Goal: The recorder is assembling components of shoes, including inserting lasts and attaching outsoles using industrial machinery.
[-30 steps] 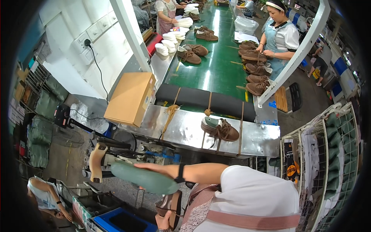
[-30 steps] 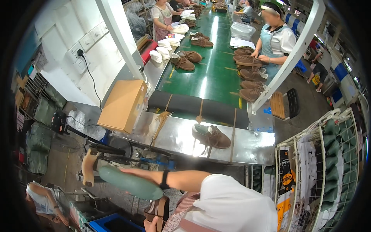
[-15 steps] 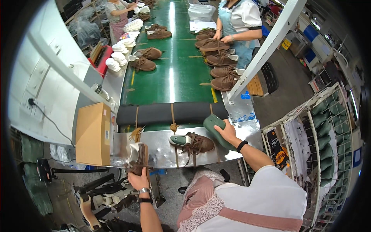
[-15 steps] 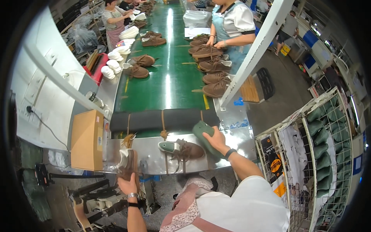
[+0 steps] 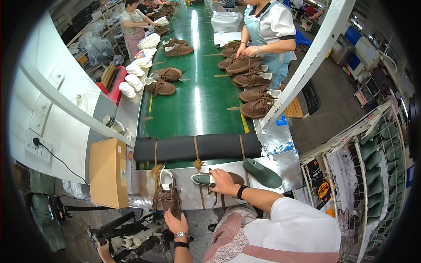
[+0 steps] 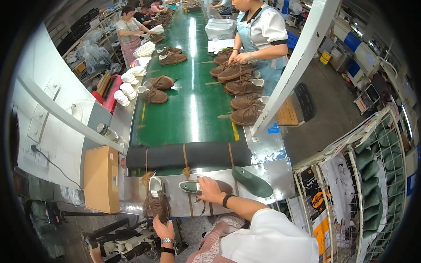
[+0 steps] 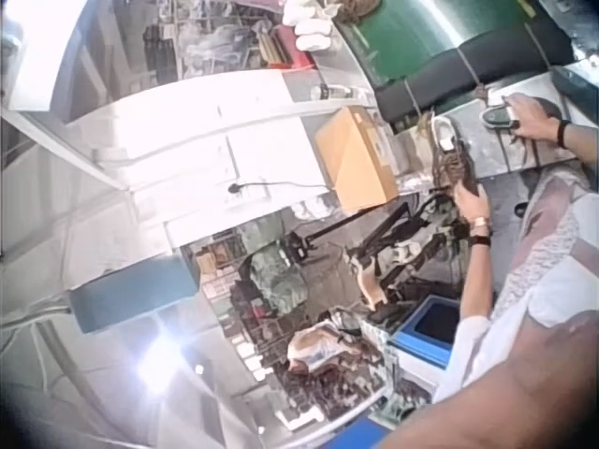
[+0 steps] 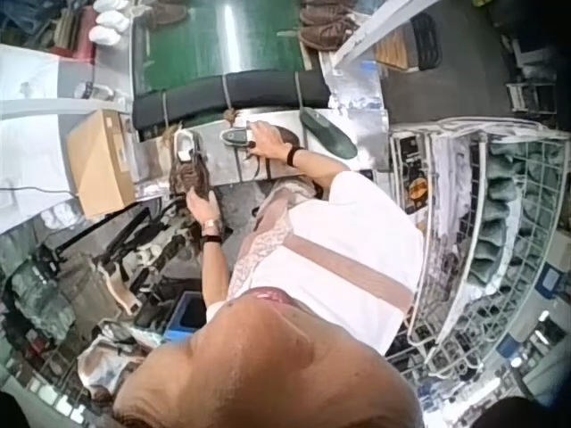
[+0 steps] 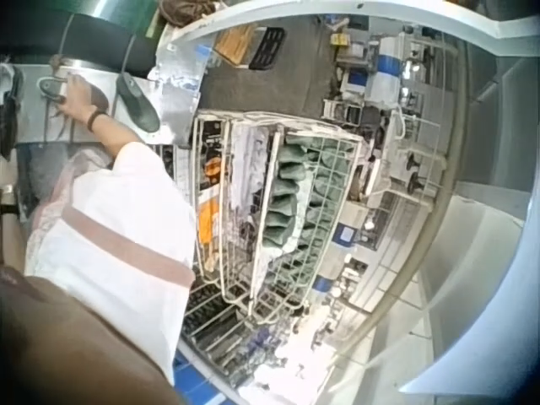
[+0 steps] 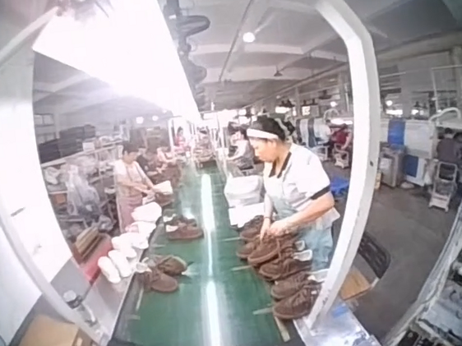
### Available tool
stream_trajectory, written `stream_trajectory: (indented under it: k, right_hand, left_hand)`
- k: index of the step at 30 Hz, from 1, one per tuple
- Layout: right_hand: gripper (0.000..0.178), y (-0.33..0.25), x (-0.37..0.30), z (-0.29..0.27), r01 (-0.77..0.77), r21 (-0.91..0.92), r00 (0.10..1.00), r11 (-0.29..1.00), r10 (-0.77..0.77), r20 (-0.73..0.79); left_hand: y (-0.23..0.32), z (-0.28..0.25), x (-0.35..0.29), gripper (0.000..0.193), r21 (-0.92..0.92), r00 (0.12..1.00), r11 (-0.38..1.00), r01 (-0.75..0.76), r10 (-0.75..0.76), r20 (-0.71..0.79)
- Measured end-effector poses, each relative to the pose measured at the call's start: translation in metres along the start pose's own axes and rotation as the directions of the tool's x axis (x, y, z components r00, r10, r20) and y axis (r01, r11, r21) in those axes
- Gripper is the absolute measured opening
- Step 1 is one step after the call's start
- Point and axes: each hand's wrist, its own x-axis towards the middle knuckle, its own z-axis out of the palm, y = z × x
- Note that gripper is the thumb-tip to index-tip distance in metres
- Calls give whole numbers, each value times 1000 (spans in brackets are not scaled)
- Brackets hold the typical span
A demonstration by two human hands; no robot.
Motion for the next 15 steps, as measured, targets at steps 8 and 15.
stream_trajectory:
  k: [8,15]
  right_hand:
    - [78,-62,18,-41,-180,433,933,883,14,360]
    - [83,-228,5,-36,-447,831,713,331,-430,555]
  left_hand:
    - [-19,-1,-74,58,-582,919,712,394,-316,236]
    - [21,-100,-103,76,-679,957,-682,271,118,263]
